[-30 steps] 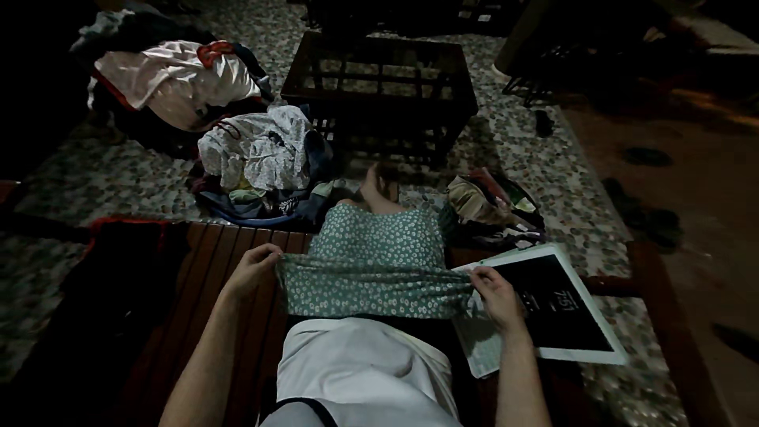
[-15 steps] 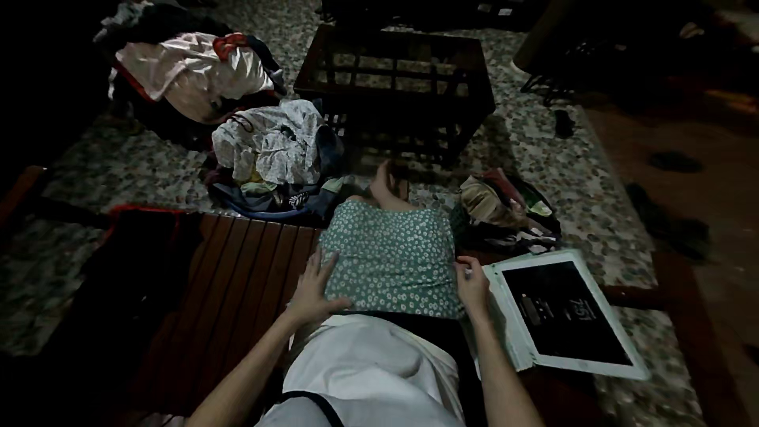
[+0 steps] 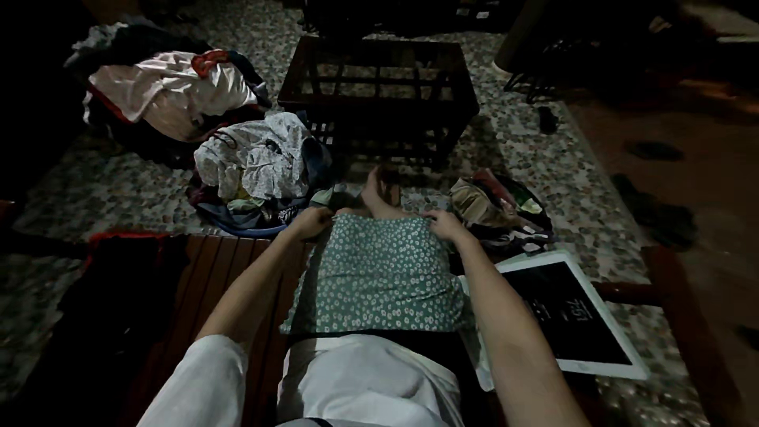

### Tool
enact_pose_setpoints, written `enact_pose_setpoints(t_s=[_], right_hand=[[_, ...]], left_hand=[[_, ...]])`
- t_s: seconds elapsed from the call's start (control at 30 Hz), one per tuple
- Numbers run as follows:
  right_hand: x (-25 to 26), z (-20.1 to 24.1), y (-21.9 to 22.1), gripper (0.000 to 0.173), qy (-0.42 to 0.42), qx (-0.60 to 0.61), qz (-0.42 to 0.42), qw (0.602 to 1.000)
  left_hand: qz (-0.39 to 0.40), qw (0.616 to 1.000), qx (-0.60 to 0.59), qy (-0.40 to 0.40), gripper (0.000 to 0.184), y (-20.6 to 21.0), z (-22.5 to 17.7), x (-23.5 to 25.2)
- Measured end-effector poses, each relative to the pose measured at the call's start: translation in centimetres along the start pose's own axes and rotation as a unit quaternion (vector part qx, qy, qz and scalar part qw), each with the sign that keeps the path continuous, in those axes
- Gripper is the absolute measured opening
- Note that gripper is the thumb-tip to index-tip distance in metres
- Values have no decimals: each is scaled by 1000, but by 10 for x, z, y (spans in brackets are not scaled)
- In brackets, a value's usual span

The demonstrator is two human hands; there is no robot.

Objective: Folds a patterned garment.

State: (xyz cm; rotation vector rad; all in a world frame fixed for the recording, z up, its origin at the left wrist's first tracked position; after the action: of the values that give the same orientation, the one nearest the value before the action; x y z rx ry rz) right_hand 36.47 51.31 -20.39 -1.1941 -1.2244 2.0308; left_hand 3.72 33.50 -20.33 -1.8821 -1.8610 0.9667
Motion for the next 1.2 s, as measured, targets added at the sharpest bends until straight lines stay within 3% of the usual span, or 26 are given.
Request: enact_pose_setpoints(t_s=[0.07, 0.2, 0.3, 0.4, 0.5, 0.57, 0.63, 0.67, 0.77, 0.87, 0.93, 1.0, 1.2], right_hand=[[-13, -4, -14, 29, -19, -56, -46, 997], [-104, -19, -61, 20, -67, -74, -267, 958], [-179, -28, -33, 20, -92, -90, -319, 939], [-218, -26, 25, 22, -79, -76, -276, 955], [-226, -31, 68, 25, -55, -39, -258, 964], [-227, -34, 79, 29, -34, -29, -264, 964], [-228, -33, 83, 31, -20, -6, -273, 962], [-229, -31, 83, 32, -15, 20, -273, 962], [-228, -27, 84, 30, -9, 66, -285, 956], [-228, -18, 89, 30, -21, 75, -294, 953], [-229, -9, 88, 29, -37, 83, -304, 948], [-229, 1, 82, 26, -58, 108, -322, 939], [-221, 14, 61, 27, -54, 224, -355, 906]], left_hand=[[-26, 990, 127, 56, 21, -16, -20, -20], [-129, 944, 222, 209, 19, -41, -82, -105], [-104, 942, 227, 223, 19, -12, -92, -177], [-5, 983, 143, 112, 25, 31, -58, -215], [39, 991, -110, -66, 47, 64, 7, -224], [-25, 929, -305, -209, 63, 78, 37, -227], [-64, 870, -389, -297, 76, 92, 56, -224], [-64, 859, -396, -317, 75, 97, 61, -220], [-50, 828, -460, -316, 52, 98, 63, -212], [-84, 753, -598, -263, 32, 71, 53, -226], [-142, 759, -587, -245, 29, 36, 50, -244], [-184, 794, -541, -205, 24, 1, 51, -261], [-225, 845, -448, -189, 17, -67, 62, -292]])
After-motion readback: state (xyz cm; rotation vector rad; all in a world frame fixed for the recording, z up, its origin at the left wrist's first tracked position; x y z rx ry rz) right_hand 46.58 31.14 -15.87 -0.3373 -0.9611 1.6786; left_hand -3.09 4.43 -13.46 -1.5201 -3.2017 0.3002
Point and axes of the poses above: each hand's wrist, its own x-axis towards the middle knuckle, its own y-axis out of the palm, z = x × y, the point moved 8 cm from there along x, towards the middle knuckle, and after that the axes turned 14 degrees about -x, right-handed, at the moved point
